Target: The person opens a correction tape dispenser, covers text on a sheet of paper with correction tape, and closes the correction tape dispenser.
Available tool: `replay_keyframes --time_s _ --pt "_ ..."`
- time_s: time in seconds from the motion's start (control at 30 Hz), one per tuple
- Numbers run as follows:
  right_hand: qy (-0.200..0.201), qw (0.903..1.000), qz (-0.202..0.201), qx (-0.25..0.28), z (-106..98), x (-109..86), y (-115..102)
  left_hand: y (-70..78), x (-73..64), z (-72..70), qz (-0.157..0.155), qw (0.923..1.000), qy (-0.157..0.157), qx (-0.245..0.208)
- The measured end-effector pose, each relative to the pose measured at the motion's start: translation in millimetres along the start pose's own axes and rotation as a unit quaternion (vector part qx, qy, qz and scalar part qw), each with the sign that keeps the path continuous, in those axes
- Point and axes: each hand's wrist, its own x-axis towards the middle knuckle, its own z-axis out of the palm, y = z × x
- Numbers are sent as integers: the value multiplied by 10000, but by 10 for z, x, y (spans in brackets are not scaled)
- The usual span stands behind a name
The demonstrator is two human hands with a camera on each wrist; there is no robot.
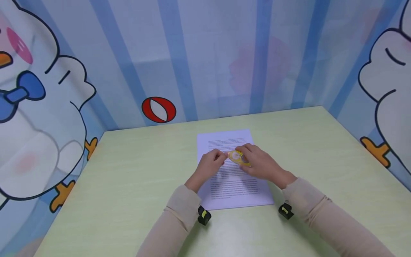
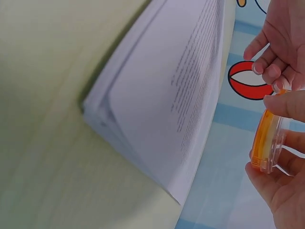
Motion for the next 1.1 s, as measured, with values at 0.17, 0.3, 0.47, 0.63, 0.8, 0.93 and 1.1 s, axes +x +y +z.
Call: replay_keyframes --time_s 0.17,0.3,0.47,0.63,0.8,0.93,1.1 --pt "57 10000 -75 1 13 3 -15 -21 3 5 1 10000 58 29" --pt "4 10000 -70 -24 24 -2 -23 -25 -24 9 -34 10000 68 -39" --pt "-37 9997 230 99 21 11 -23 -44 -50 1 62 9998 176 -71" --pt "-48 9922 1207 -301 -44 -29 126 -95 -80 -51 168 9992 268 238" --pt "-445 9704 2220 -846 -114 -148 410 -153 -124 -163 64 9979 427 481" --pt "-952 9579 2587 -798 -93 -230 551 -190 -154 -221 -72 9974 452 557" --pt "-1308 9505 2760 -574 -25 -257 623 -224 -173 -246 -102 9974 428 566"
